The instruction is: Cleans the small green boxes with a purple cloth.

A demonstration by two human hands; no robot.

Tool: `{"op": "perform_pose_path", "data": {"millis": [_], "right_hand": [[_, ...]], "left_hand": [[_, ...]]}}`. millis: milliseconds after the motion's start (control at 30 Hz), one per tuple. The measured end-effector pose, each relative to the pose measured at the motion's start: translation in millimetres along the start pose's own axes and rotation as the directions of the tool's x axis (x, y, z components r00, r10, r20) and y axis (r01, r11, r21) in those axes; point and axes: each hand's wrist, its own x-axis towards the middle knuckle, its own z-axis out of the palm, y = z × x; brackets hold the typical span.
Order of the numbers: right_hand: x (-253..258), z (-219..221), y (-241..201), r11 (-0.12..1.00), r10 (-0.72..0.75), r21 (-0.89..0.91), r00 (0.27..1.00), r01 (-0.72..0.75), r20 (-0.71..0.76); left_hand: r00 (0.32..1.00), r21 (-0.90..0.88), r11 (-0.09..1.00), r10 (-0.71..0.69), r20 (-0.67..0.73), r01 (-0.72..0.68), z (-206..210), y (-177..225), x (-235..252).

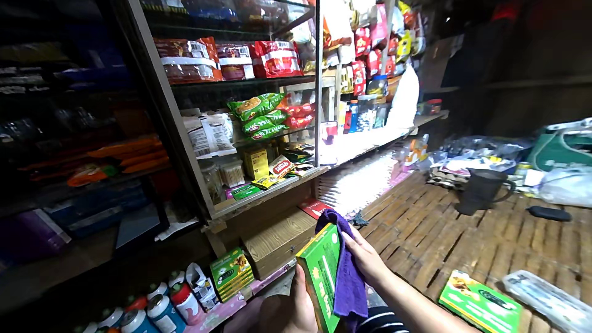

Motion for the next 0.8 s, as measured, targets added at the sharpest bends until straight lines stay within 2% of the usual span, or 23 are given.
{"op": "perform_pose_path", "data": {"millis": [167, 267, 367, 433, 500, 567, 667, 800], "right_hand": [[-9, 6, 3, 0.992, 0.042, -0.122, 0.999, -0.038, 0.032], [-13, 8, 8, 0.989, 0.033, -0.149, 0.996, -0.021, 0.080], [-19, 17, 13, 0.991, 0.079, -0.115, 0.995, -0.072, 0.056], [-25, 27, 12, 0.980, 0.198, 0.006, 0.980, -0.198, -0.011], [-29, 41, 2, 0.914, 0.355, 0.230, 0.933, -0.334, -0.059], [-31, 52, -14, 0.846, 0.459, 0.338, 0.886, -0.413, -0.065], [-33, 57, -13, 0.802, 0.524, 0.407, 0.842, -0.438, -0.127], [-24, 40, 15, 0.745, 0.523, 0.548, 0.843, -0.380, -0.127]], "left_hand": [[0.996, -0.136, 0.989, 0.068, 0.059, -0.059, -2, 11, 8], [0.991, -0.141, 0.981, 0.130, -0.039, -0.134, 4, 23, 10], [0.975, -0.161, 0.964, 0.196, -0.109, -0.212, 7, 29, 11], [0.960, -0.154, 0.950, 0.255, -0.115, -0.271, 8, 28, 10], [0.937, -0.109, 0.934, 0.329, -0.118, -0.341, 8, 21, 7], [0.908, -0.030, 0.911, 0.405, -0.108, -0.410, 7, 9, 2], [0.877, 0.116, 0.870, 0.480, 0.026, -0.479, -8, -11, -3], [0.928, 0.351, 0.859, 0.340, 0.155, -0.374, -6, -12, -14]]}}
